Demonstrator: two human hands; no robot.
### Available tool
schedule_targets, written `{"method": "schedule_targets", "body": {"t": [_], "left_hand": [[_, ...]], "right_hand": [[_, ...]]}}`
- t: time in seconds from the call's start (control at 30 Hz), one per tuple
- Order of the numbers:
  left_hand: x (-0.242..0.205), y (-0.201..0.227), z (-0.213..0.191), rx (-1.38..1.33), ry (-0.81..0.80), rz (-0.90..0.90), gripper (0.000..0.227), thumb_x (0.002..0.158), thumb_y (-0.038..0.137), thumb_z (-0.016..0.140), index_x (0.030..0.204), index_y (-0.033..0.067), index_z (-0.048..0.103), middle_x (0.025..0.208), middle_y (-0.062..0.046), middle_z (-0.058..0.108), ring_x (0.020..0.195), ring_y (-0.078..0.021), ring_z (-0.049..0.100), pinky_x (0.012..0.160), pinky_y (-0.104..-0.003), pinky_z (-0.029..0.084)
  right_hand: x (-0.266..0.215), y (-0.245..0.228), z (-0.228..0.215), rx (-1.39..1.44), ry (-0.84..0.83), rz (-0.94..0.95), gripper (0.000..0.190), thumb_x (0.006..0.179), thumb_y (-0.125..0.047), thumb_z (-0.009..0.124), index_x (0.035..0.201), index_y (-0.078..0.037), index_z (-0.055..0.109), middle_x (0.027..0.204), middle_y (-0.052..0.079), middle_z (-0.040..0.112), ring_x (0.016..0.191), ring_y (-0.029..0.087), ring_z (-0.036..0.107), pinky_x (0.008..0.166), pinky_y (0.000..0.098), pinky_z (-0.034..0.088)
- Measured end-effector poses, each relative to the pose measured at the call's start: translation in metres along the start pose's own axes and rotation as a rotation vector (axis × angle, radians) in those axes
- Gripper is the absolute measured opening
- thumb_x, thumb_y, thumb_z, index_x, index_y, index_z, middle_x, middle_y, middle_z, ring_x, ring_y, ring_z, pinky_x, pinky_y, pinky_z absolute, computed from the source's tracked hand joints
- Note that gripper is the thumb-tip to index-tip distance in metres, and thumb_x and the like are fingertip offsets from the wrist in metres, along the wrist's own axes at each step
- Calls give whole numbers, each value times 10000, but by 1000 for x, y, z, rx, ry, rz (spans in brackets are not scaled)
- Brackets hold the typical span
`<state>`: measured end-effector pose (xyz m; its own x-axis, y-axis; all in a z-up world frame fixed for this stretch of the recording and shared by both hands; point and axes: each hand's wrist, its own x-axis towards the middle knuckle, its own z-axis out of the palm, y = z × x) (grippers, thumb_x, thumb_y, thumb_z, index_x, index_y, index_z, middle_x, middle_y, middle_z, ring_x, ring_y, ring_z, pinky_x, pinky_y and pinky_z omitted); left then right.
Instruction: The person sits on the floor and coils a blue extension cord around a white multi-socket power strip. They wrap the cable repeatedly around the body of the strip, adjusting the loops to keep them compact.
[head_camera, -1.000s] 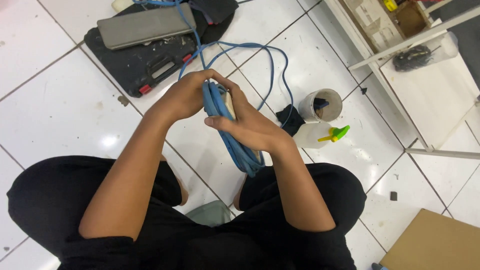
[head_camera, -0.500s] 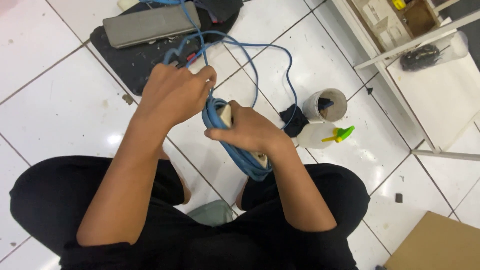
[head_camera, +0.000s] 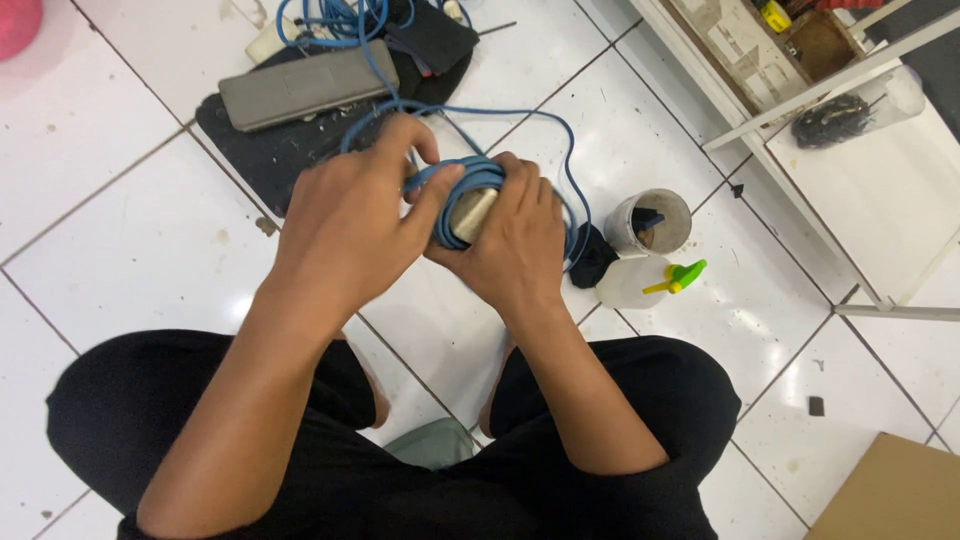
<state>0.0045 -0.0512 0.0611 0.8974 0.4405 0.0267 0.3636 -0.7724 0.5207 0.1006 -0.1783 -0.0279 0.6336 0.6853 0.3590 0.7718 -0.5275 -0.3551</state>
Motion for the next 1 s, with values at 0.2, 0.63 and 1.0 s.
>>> {"method": "schedule_targets", "body": {"t": [0.2, 0.63, 1.0], "left_hand": [[-15, 22, -20, -562, 24, -42, 229, 972, 147, 577, 1177, 196, 486, 980, -32, 732, 697, -148, 661, 542, -310, 411], [-10, 1, -28, -893, 37, -181, 291, 1001, 278, 579, 907, 55, 742, 573, 46, 309, 562, -76, 295, 545, -220, 291], [-26, 20, -16, -513, 3, -22, 265, 955, 291, 606, 1112, 94, 690, 610, 15, 620, 503, -94, 525, 491, -263, 384]], "right_hand": [[8, -7, -12, 234, 209, 98, 921, 673, -523, 841, 1262, 29, 399, 1122, 152, 537, 966, 348, 629, 789, 437, 515], [9, 4, -24, 622, 5, -193, 961, 603, -363, 864, 1378, -89, 367, 1342, 166, 412, 1297, 319, 467, 1101, 394, 446], [18, -10, -37, 351, -51, -107, 831, 723, -574, 745, 1298, -85, 396, 1174, 64, 568, 889, 242, 646, 644, 403, 514]]}}
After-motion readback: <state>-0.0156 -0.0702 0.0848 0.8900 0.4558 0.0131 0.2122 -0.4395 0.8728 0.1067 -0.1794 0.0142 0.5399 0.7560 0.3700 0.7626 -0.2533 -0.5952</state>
